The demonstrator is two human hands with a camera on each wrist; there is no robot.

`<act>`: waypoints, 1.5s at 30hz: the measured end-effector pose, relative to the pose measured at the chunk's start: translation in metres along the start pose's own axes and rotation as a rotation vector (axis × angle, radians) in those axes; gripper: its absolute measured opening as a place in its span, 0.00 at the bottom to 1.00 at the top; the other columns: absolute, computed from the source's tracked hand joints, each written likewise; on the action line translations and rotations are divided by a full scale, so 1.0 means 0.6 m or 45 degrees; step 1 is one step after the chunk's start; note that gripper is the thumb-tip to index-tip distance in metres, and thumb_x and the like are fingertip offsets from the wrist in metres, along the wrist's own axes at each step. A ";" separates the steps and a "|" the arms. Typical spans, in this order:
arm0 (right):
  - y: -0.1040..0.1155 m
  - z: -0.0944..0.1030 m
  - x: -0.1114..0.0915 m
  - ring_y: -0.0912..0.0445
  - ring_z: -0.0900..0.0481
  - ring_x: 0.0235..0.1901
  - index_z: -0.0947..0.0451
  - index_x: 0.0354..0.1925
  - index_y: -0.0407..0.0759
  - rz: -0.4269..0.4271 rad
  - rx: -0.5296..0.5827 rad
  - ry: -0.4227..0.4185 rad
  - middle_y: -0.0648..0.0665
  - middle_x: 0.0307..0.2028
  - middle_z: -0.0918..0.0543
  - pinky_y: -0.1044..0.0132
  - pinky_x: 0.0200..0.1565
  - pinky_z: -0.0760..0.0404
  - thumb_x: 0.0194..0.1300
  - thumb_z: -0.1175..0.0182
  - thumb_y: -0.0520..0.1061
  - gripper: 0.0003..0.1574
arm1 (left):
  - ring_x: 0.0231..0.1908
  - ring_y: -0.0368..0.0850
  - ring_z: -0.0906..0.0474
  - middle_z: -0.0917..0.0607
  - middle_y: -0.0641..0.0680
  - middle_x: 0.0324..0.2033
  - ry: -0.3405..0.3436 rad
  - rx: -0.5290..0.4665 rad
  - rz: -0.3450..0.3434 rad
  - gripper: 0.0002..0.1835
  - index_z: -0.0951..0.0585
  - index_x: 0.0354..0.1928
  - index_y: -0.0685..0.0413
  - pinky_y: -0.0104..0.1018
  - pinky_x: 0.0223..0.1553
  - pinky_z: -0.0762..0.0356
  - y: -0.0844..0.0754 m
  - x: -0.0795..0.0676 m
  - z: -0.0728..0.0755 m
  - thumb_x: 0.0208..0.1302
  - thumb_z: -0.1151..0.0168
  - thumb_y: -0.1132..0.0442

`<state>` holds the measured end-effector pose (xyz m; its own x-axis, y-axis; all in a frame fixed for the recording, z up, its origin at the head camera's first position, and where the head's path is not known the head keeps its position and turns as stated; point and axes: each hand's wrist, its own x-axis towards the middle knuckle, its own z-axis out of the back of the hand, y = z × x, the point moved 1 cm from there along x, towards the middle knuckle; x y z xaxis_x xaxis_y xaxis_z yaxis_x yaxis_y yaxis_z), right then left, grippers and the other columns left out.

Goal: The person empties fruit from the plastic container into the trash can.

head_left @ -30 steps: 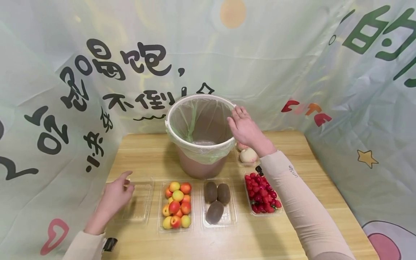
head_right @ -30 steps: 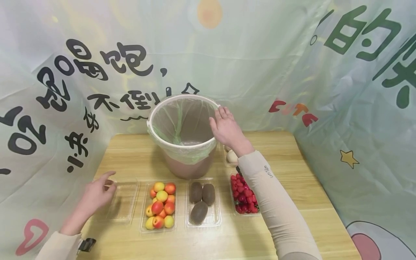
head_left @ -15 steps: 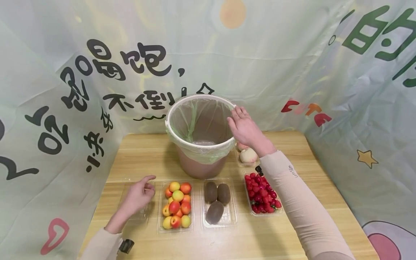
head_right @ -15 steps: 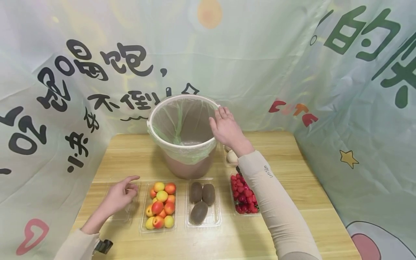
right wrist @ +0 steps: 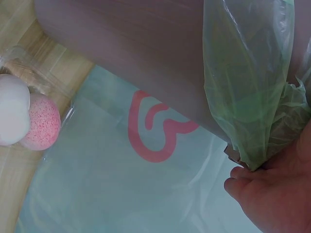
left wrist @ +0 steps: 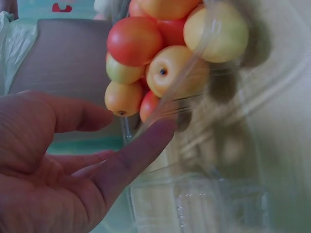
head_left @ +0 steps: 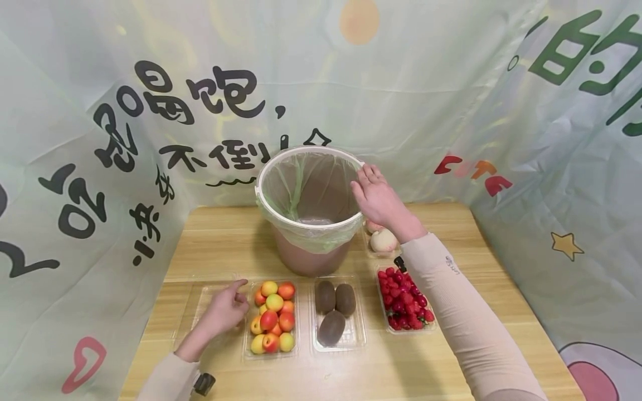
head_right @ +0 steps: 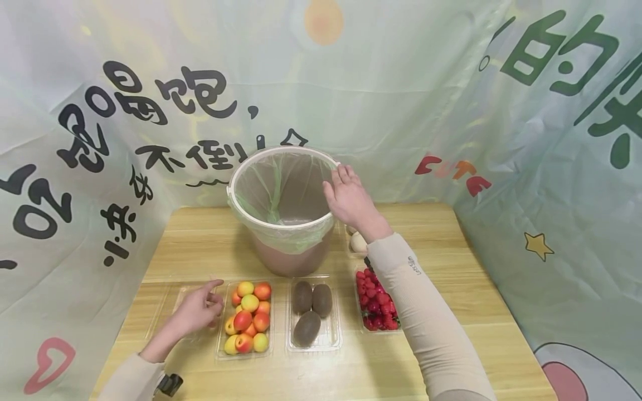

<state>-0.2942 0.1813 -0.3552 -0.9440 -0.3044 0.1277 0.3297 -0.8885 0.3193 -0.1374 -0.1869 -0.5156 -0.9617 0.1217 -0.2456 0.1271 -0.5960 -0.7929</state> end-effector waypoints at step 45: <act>-0.002 -0.001 0.000 0.32 0.53 0.83 0.46 0.79 0.25 0.027 0.002 -0.026 0.26 0.81 0.48 0.44 0.84 0.53 0.86 0.65 0.55 0.41 | 0.20 0.51 0.15 0.14 0.61 0.29 0.109 -0.279 0.060 0.27 0.35 0.68 0.68 0.45 0.23 0.12 -0.011 -0.021 -0.002 0.67 0.49 0.81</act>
<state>-0.2943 0.1819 -0.3563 -0.9363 -0.3157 0.1535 0.3493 -0.8814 0.3181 -0.1260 -0.1834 -0.5082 -0.9306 0.1704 -0.3239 0.2296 -0.4174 -0.8792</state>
